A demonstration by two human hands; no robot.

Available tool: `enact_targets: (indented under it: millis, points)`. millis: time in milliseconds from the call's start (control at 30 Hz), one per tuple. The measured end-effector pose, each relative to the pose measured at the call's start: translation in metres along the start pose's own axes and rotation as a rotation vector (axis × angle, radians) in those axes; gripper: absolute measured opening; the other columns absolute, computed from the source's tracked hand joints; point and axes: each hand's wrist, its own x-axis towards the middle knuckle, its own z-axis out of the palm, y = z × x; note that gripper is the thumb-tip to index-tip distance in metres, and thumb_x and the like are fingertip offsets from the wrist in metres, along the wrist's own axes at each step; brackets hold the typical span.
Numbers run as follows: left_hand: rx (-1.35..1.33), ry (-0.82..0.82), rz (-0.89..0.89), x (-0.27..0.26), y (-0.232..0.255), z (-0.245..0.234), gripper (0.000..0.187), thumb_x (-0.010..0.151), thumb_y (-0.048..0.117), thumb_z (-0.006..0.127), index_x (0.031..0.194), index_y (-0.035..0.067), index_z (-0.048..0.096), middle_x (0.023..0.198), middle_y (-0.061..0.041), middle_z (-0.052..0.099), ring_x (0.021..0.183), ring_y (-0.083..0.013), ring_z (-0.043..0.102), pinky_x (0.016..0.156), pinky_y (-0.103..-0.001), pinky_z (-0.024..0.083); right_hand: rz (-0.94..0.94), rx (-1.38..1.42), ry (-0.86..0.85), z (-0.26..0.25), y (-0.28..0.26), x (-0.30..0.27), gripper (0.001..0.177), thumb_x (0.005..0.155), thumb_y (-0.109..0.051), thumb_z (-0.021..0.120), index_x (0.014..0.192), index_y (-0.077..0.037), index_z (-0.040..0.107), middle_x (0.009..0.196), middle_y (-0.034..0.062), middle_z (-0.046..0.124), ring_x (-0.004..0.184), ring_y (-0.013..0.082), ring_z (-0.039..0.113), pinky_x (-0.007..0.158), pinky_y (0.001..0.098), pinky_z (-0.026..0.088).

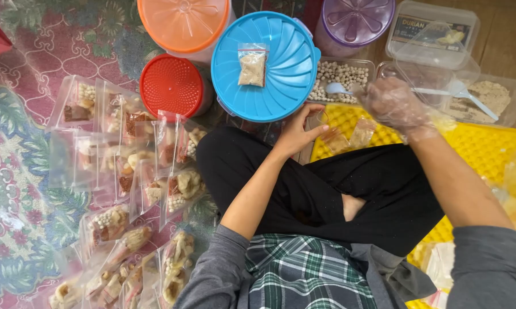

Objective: Packaging various food items like beans and snacks into small plastic bags while sitting on the floor.

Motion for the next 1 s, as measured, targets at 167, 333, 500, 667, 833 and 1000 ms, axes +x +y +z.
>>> enact_targets:
  millis: [167,333,500,667,833,1000]
  points:
    - [-0.052,-0.031,-0.020,-0.003,0.012,-0.003,0.048,0.094,0.034,0.069,0.135,0.012,0.056,0.138,-0.008,0.057,0.132,-0.0252,0.056,0.109,-0.039,0.046,0.716,0.366,-0.625,-0.060,0.014,0.037,0.057,0.127,-0.031,0.045,0.072,-0.019,0.047,0.060,-0.0051,0.043,0.045,0.0111,0.042,0.038,0.0246,0.035]
    - [-0.033,0.006,0.021,-0.005,0.011,-0.004,0.046,0.095,0.035,0.069,0.134,0.013,0.057,0.138,-0.007,0.059,0.131,-0.0247,0.058,0.104,-0.039,0.048,0.571,0.074,-0.316,-0.017,0.019,-0.009,0.027,0.121,-0.027,0.064,0.098,-0.022,0.079,0.082,0.0019,0.062,0.073,0.0167,0.061,0.062,0.0301,0.053]
    - [0.007,0.038,-0.031,-0.002,0.008,-0.004,0.052,0.092,0.032,0.080,0.135,0.012,0.059,0.131,-0.021,0.060,0.125,-0.0436,0.061,0.095,-0.049,0.059,1.042,0.782,-0.217,0.025,-0.015,0.001,0.017,0.103,-0.026,0.072,0.118,-0.022,0.080,0.102,0.0039,0.076,0.090,0.0245,0.073,0.074,0.0343,0.059]
    - [0.024,0.052,-0.014,0.000,0.001,-0.003,0.053,0.092,0.033,0.080,0.135,0.012,0.059,0.131,-0.019,0.061,0.124,-0.0411,0.061,0.095,-0.049,0.059,1.446,1.158,0.053,0.026,-0.037,0.028,0.031,0.092,-0.027,0.080,0.121,-0.022,0.071,0.088,0.0003,0.069,0.075,0.0108,0.069,0.067,0.0266,0.060]
    - [0.076,0.053,-0.038,0.000,0.003,-0.001,0.053,0.091,0.033,0.080,0.135,0.012,0.059,0.131,-0.020,0.061,0.123,-0.0414,0.062,0.086,-0.046,0.064,1.501,1.313,0.304,0.065,-0.060,0.024,0.017,0.108,-0.030,0.065,0.112,-0.014,0.070,0.085,0.0082,0.073,0.074,0.0134,0.073,0.066,0.0251,0.063]
    - [0.192,0.063,-0.054,0.011,0.002,0.002,0.053,0.089,0.030,0.080,0.135,0.012,0.059,0.130,-0.020,0.063,0.123,-0.0427,0.062,0.089,-0.048,0.063,1.739,1.597,0.489,0.090,-0.071,0.028,0.018,0.103,-0.021,0.059,0.112,-0.009,0.070,0.080,0.0083,0.075,0.067,0.0108,0.074,0.062,0.0198,0.065]
